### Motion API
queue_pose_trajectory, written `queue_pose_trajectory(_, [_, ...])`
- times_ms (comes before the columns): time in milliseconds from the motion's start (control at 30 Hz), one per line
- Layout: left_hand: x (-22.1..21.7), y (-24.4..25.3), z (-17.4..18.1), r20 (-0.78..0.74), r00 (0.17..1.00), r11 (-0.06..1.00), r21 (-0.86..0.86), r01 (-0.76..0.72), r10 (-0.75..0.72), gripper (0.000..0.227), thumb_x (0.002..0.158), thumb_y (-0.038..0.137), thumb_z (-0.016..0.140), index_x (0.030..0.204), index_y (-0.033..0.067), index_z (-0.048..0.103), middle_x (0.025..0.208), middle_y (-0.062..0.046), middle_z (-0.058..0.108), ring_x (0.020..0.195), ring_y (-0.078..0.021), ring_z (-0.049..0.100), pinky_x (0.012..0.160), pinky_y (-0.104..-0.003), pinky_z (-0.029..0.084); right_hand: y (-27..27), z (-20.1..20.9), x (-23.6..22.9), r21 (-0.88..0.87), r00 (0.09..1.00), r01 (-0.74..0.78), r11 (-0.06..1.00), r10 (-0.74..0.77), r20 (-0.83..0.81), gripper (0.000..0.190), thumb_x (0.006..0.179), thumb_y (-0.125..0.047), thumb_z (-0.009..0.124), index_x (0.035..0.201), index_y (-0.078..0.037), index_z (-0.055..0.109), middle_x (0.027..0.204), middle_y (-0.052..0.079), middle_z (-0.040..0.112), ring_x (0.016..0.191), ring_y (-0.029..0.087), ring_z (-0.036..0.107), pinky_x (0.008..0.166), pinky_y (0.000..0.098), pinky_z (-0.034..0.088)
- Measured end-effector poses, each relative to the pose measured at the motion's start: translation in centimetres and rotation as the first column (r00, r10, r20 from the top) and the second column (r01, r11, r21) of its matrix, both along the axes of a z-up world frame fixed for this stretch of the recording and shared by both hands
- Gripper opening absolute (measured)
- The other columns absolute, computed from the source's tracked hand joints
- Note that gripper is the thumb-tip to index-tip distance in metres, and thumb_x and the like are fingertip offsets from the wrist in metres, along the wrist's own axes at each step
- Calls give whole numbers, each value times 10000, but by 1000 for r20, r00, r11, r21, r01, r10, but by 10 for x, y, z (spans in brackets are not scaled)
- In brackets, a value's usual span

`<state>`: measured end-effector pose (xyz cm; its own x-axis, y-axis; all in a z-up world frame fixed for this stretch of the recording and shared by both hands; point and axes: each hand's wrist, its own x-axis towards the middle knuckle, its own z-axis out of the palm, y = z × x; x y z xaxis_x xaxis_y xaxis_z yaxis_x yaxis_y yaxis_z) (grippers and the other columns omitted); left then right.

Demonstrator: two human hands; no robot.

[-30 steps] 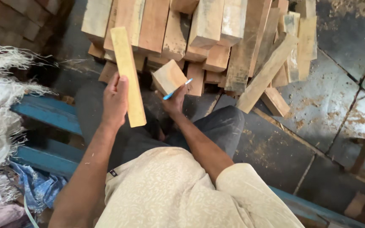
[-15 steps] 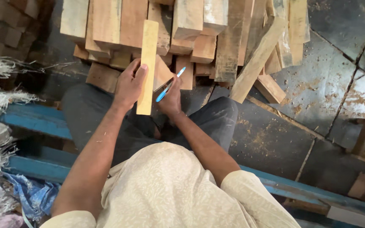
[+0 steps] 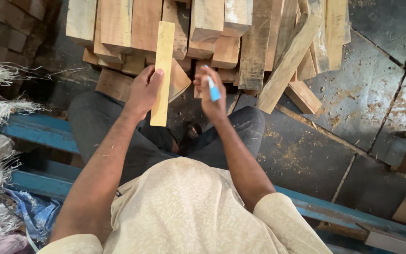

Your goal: The person sits cross-legged on the floor and marks a wooden plank with a blue marker. They hold the plank in their left hand and draw lines along its length with their right hand, occasionally adjusting the plank's position.

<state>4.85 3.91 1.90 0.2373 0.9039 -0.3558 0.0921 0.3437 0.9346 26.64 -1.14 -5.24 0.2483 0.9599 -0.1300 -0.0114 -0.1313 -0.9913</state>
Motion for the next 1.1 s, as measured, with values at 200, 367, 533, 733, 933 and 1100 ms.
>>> queue_pose_trajectory(200, [4, -4, 13, -115, 993, 994, 113, 5, 8, 346, 1068, 310, 527, 1255, 46, 648, 985, -30, 701, 876, -80, 610, 789, -273, 504, 27, 33, -13, 75, 996, 9, 997, -2, -94, 353, 1072, -204, 585, 1334, 29, 631, 1092, 105, 726, 969, 147, 703, 858, 295, 593])
queue_pose_trajectory(367, [2, -3, 13, -87, 996, 990, 138, 24, -12, 334, 1076, 296, 536, 1257, 39, 648, 976, -35, 701, 861, -79, 607, 776, -266, 505, 30, 43, -23, 91, 999, -31, 995, 32, -11, 313, 1060, -185, 594, 1279, 31, 655, 1087, 110, 741, 936, 148, 735, 841, 284, 610])
queue_pose_trajectory(533, [3, -2, 8, -38, 999, 993, 118, 18, -14, 339, 1077, 303, 536, 1267, 44, 645, 991, -31, 698, 867, -67, 604, 774, -254, 511, 33, 50, -26, 96, 996, -43, 994, 35, 83, 289, 1047, -180, 612, 1243, 21, 680, 1036, 85, 749, 900, 131, 726, 812, 279, 598])
queue_pose_trajectory(733, [0, -2, 2, -53, 998, 985, 167, 34, -25, 336, 1074, 278, 543, 1293, 44, 644, 1043, -41, 712, 918, -84, 624, 817, -263, 516, 35, 64, -30, 71, 969, -74, 995, 55, 239, 266, 1031, -185, 622, 1208, -4, 704, 953, 46, 756, 835, 90, 694, 749, 264, 567])
queue_pose_trajectory(933, [2, -1, 6, -101, 995, 991, 136, 21, -8, 351, 1050, 292, 558, 1302, 61, 636, 1053, -69, 726, 906, -101, 648, 810, -283, 527, 38, 67, -32, 106, 924, -107, 989, 60, 377, 241, 1026, -178, 646, 1207, -36, 716, 930, 33, 751, 805, 91, 656, 737, 269, 551])
queue_pose_trajectory(1100, [0, -1, 2, -113, 994, 958, 284, 34, -2, 346, 1076, 289, 560, 1314, 51, 639, 1100, -101, 744, 965, -131, 669, 854, -302, 534, 42, 61, -31, 98, 933, -107, 989, 66, 354, 231, 1018, -175, 657, 1192, -42, 730, 878, 31, 738, 773, 93, 650, 703, 272, 557])
